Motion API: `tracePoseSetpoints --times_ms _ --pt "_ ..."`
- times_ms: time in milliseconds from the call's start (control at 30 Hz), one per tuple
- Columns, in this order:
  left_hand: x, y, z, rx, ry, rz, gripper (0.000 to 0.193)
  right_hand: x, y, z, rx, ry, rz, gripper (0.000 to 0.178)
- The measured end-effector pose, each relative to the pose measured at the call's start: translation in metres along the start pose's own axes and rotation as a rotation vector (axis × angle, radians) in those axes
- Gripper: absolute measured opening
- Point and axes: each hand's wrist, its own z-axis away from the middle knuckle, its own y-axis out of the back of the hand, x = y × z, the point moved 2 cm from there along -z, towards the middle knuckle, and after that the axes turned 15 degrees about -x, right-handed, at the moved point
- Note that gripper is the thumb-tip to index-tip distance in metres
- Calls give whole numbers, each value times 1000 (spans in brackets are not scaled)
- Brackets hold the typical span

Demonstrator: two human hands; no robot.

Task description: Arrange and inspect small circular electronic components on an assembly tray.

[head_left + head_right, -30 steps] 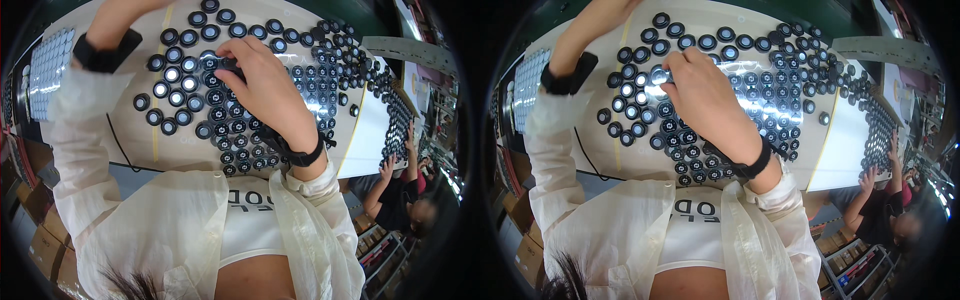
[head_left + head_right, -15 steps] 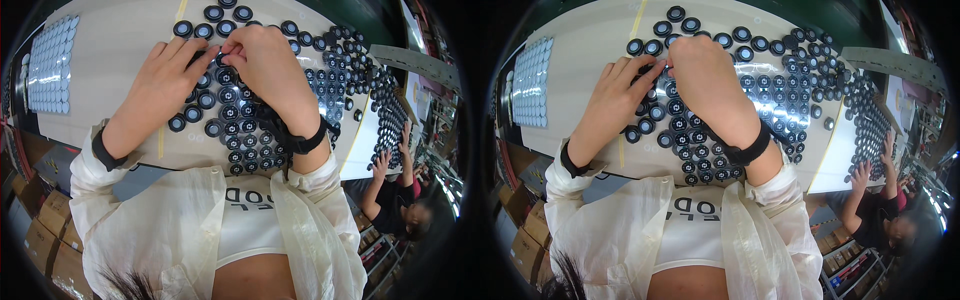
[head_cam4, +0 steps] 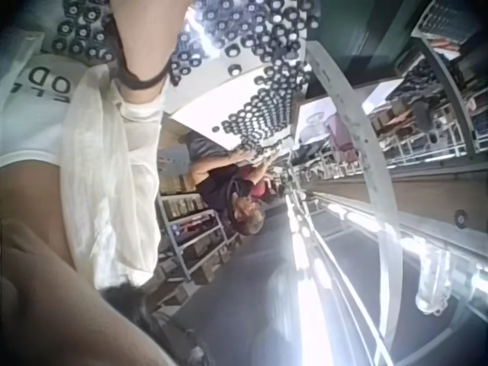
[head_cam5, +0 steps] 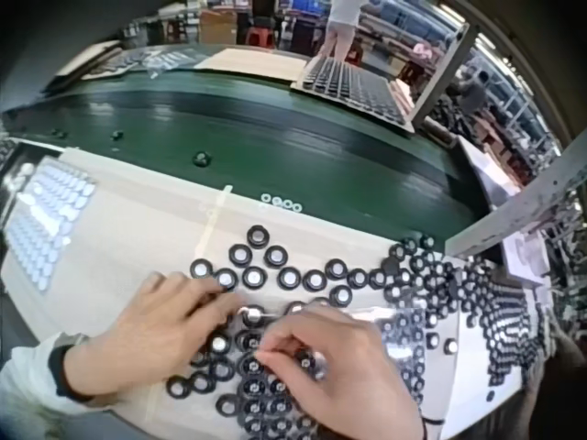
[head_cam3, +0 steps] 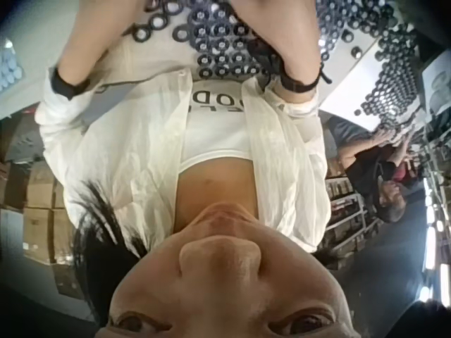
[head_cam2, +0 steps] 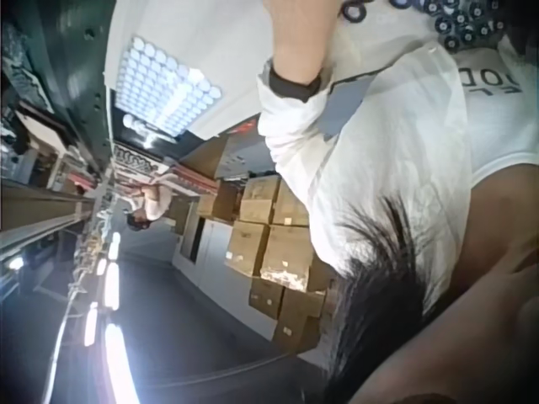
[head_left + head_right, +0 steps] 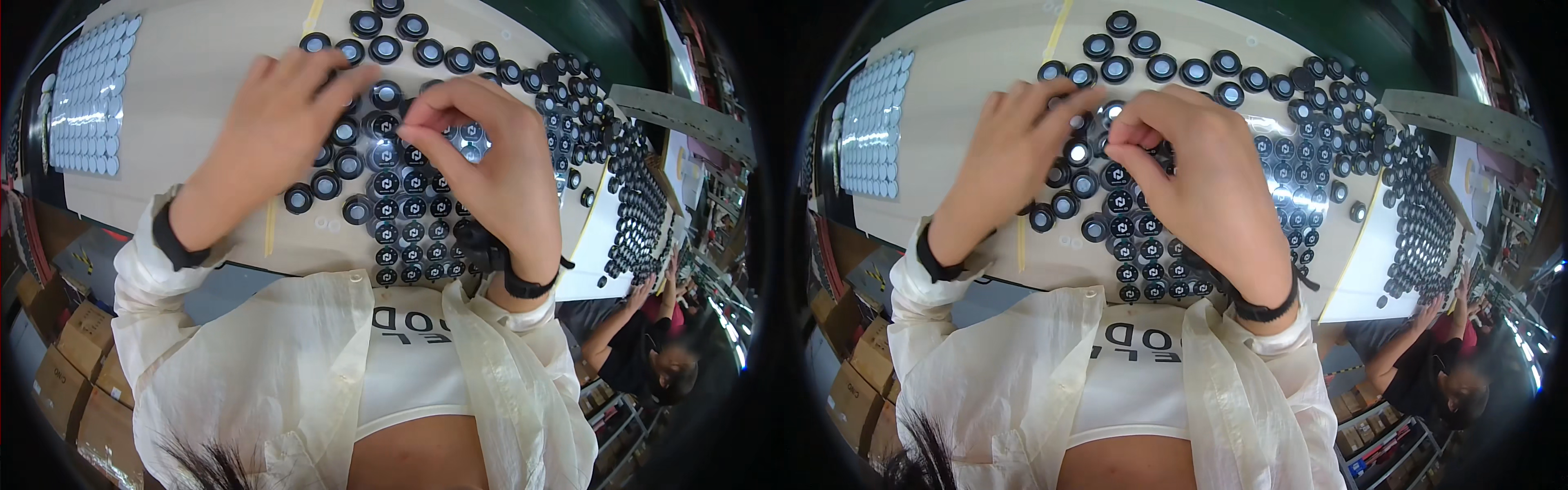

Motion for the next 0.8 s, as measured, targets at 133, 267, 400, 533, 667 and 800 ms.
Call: tracePoseSetpoints --times_ms 133,267,400,533,667,800 --pt "-43 11 -11 158 218 336 34 10 0 25 99 -55 -74 13" --pt "-66 7 -33 -153 242 418 34 19 -10 31 39 -150 -241 13" --pt "-82 9 -37 -297 227 515 31 24 -16 32 98 -97 -466 11" --pt "-80 14 -30 -171 121 662 26 32 -18 31 233 -17 -805 17" --pt "-49 25 -27 -99 71 1244 33 31 -14 33 291 52 -892 22" --pt "-6 23 -31 -78 -63 1503 46 27 -9 37 322 124 -855 24"
